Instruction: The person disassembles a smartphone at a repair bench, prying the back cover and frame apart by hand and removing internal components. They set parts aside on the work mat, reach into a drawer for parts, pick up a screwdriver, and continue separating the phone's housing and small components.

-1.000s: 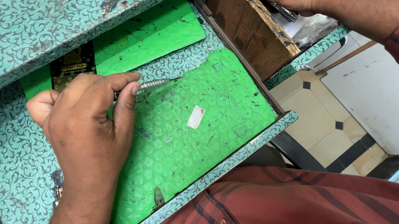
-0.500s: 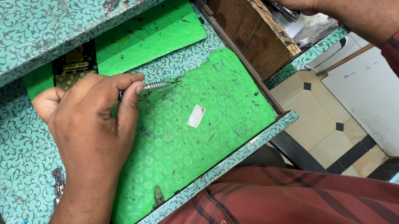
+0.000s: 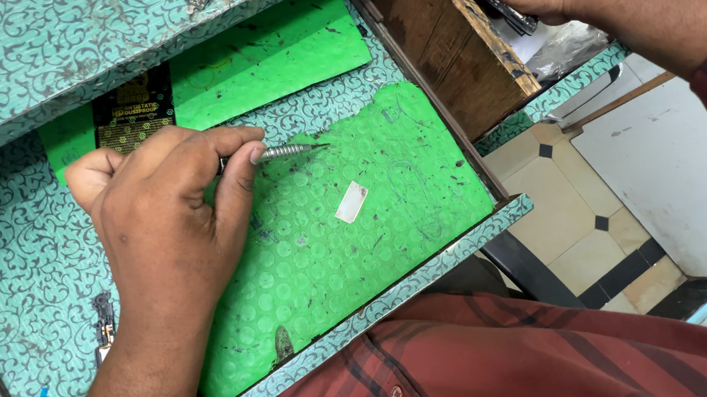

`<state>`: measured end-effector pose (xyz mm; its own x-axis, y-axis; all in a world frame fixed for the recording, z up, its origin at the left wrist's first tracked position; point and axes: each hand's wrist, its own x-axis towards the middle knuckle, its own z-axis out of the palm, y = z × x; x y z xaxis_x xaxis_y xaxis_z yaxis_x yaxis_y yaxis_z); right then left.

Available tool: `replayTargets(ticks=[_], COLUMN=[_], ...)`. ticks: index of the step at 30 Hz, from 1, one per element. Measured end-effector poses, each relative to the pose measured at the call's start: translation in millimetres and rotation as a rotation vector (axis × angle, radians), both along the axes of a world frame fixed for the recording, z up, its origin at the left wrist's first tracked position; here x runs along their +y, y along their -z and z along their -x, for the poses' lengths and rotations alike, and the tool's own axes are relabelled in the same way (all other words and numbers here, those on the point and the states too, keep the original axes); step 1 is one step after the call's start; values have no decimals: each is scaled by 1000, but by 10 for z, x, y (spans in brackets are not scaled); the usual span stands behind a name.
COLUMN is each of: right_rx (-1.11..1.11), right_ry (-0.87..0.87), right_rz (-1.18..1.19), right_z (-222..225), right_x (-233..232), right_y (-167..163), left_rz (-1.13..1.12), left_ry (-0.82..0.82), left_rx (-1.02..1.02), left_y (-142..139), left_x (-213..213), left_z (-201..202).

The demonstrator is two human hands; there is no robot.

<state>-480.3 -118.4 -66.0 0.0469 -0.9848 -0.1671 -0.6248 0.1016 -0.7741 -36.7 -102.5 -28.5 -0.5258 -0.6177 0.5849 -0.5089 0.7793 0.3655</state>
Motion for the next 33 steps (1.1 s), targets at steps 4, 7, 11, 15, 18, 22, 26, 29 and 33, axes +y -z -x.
replayTargets(ticks=[4,7,11,15,18,22,26,29,33], right_rx=[-32,-61,161,188,172,229,302,433,426], right_ry=[43,-139,200,176,185,232,225,363,364], right_rz=[-34,114,-131,-89,-83,-97,-99,-226,-241], right_z=[-2,-35,-100,-107,-78,-50,-145,-233,-244], right_x=[4,11,59,87,75,77,86,144,151], right_y=[17,-29,-111,-138,-91,-67,-152,-247,-265], left_rz=[-1,6,-4,-4,-11,-10,-12,-13,-9], left_ry=[-7,-17,-5,-9,-1,-1,-8,-6,0], left_rx=[-14,-13,-8,-20,-10,-19,-18,-21,-14], left_y=[-4,5,21,28,22,20,24,42,62], left_x=[-9,-21,-24,-38,-30,-24,-21,-29,-41], left_z=[2,5,-19,-6,-17,-12,-6,-14,-19])
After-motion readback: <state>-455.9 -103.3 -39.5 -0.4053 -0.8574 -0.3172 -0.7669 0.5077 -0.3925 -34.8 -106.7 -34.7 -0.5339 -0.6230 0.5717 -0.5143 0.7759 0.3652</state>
